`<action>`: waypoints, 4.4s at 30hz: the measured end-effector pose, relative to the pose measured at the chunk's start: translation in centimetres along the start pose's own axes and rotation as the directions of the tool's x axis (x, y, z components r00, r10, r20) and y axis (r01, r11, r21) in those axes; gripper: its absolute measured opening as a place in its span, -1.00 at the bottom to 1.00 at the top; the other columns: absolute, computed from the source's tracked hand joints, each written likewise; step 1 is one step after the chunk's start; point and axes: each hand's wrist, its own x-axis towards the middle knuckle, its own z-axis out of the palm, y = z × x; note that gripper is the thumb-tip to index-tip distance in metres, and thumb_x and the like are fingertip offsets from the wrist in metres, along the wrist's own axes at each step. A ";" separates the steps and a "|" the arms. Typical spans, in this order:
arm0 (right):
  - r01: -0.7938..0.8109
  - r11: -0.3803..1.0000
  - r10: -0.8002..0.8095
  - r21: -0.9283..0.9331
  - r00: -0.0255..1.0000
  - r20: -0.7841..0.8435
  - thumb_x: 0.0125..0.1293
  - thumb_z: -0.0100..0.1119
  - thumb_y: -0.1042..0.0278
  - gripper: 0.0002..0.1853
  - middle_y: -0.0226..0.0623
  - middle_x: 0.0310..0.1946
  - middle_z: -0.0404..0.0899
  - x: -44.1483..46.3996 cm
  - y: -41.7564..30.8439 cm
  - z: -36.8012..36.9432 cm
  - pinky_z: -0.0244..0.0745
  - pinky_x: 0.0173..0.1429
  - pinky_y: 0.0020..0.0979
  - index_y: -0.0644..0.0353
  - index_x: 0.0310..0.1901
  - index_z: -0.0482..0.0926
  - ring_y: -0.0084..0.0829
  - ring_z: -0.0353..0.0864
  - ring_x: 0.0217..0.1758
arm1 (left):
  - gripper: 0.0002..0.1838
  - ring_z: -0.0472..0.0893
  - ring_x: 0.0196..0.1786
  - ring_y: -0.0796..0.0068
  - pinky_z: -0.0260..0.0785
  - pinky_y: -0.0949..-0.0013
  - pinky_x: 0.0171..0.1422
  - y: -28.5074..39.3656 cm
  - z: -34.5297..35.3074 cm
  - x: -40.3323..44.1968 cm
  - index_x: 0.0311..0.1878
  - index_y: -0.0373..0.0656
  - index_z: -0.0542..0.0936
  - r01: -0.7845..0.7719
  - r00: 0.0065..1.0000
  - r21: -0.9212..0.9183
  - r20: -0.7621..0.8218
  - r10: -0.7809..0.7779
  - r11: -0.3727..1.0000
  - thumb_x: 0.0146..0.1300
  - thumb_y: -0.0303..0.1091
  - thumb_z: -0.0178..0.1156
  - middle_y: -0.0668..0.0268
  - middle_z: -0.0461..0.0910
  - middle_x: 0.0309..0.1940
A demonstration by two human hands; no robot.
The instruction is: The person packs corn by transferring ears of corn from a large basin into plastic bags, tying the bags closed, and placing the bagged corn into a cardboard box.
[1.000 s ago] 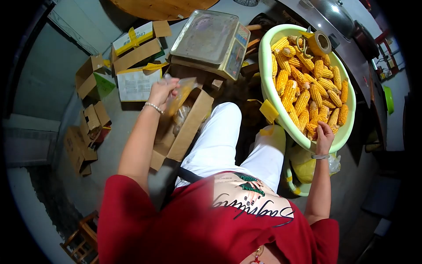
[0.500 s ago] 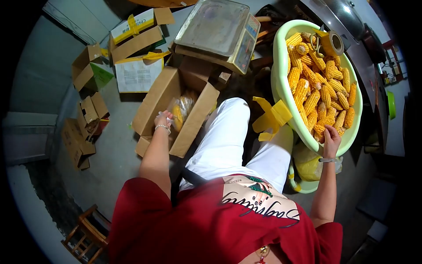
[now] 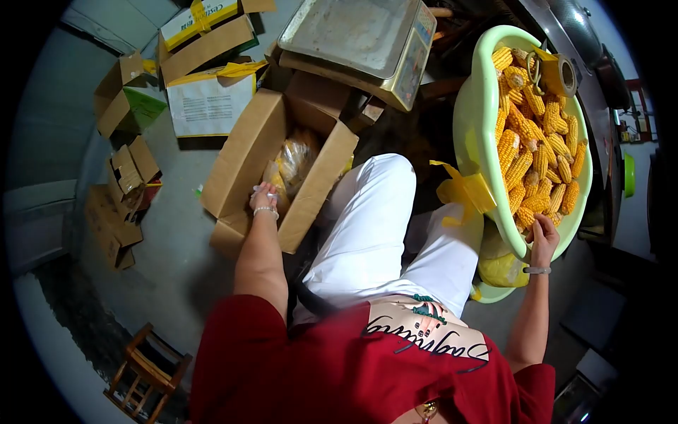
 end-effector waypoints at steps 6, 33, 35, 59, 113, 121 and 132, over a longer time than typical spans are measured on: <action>-0.041 0.998 0.041 -0.049 0.999 0.004 0.24 0.02 0.56 -0.88 -0.42 -0.60 0.42 0.0 -0.2 0.0 0.21 -0.59 -0.65 0.30 -0.21 0.52 -0.68 0.30 -0.67 | -0.76 0.55 -0.38 0.49 0.33 0.51 -0.45 -1.9 -0.8 2.4 -0.11 -0.20 0.51 0.028 0.999 -0.038 -0.019 -0.029 0.999 0.12 -0.57 0.15 0.29 0.54 -0.30; -0.143 0.975 0.143 -0.170 0.990 -0.015 0.24 0.02 0.56 -0.88 -0.39 -0.59 0.46 0.1 -0.1 0.0 0.23 -0.61 -0.66 0.32 -0.21 0.52 -0.69 0.32 -0.69 | -0.45 0.51 -0.34 0.40 0.34 0.42 -0.18 -3.3 0.5 5.4 0.20 -0.12 0.29 -0.292 0.904 0.921 0.354 -0.241 0.259 0.07 -0.41 0.04 0.20 0.56 -0.34; -0.149 0.975 0.148 -0.163 0.989 -0.019 0.24 0.02 0.56 -0.88 -0.39 -0.59 0.46 0.1 -0.3 0.2 0.23 -0.61 -0.66 0.32 -0.21 0.52 -0.69 0.32 -0.69 | -0.35 0.36 -0.55 0.48 0.21 0.41 -0.47 -0.6 1.5 3.1 0.33 0.05 0.08 -0.165 0.876 0.956 0.255 -0.410 0.242 0.13 -0.36 -0.01 0.26 0.47 -0.45; -0.219 0.956 0.214 -0.197 0.976 -0.050 0.20 0.03 0.59 -0.88 -0.37 -0.59 0.47 -0.1 -0.9 0.5 0.27 -0.61 -0.66 0.32 -0.23 0.53 -0.68 0.35 -0.69 | -0.75 0.65 -0.32 0.30 0.49 0.28 -0.30 -3.4 -4.8 4.9 -0.41 -0.15 0.65 -0.427 0.776 0.251 0.595 -0.210 -0.869 0.16 -0.42 -0.05 0.17 0.63 -0.39; -0.082 0.986 0.077 -0.143 0.996 -0.040 0.13 0.08 0.56 -0.89 -0.40 -0.60 0.50 -0.9 -2.4 1.1 0.33 -0.61 -0.61 0.35 -0.30 0.56 -0.67 0.40 -0.69 | -0.30 0.55 -0.14 0.02 0.38 0.19 -0.03 1.9 5.3 -9.8 0.26 -0.15 0.23 -0.830 0.537 0.512 0.841 -0.069 -0.221 -0.02 -0.41 0.21 -0.03 0.56 -0.22; 0.002 1.000 -0.003 -0.027 1.000 -0.026 0.18 0.08 0.56 -0.91 -0.48 -0.62 0.46 -0.6 -1.1 1.0 0.29 -0.61 -0.63 0.31 -0.29 0.56 -0.71 0.36 -0.68 | -0.42 0.53 -0.15 -0.04 0.36 0.06 -0.07 2.0 4.2 -11.7 0.19 0.06 0.31 -0.699 0.644 0.568 0.764 -0.037 -0.436 0.02 -0.40 0.14 -0.06 0.55 -0.24; 0.142 0.919 0.000 0.367 0.933 -0.360 0.23 0.08 0.48 -0.85 -0.32 -0.57 0.51 -2.3 -1.2 -5.6 0.33 -0.56 -0.61 0.34 -0.21 0.55 -0.61 0.41 -0.65 | -0.52 0.48 -0.02 0.06 0.34 0.19 0.06 2.3 5.0 -13.0 0.04 -0.23 0.44 -0.755 0.454 0.480 0.874 0.173 -0.447 0.01 -0.30 0.23 0.05 0.51 -0.08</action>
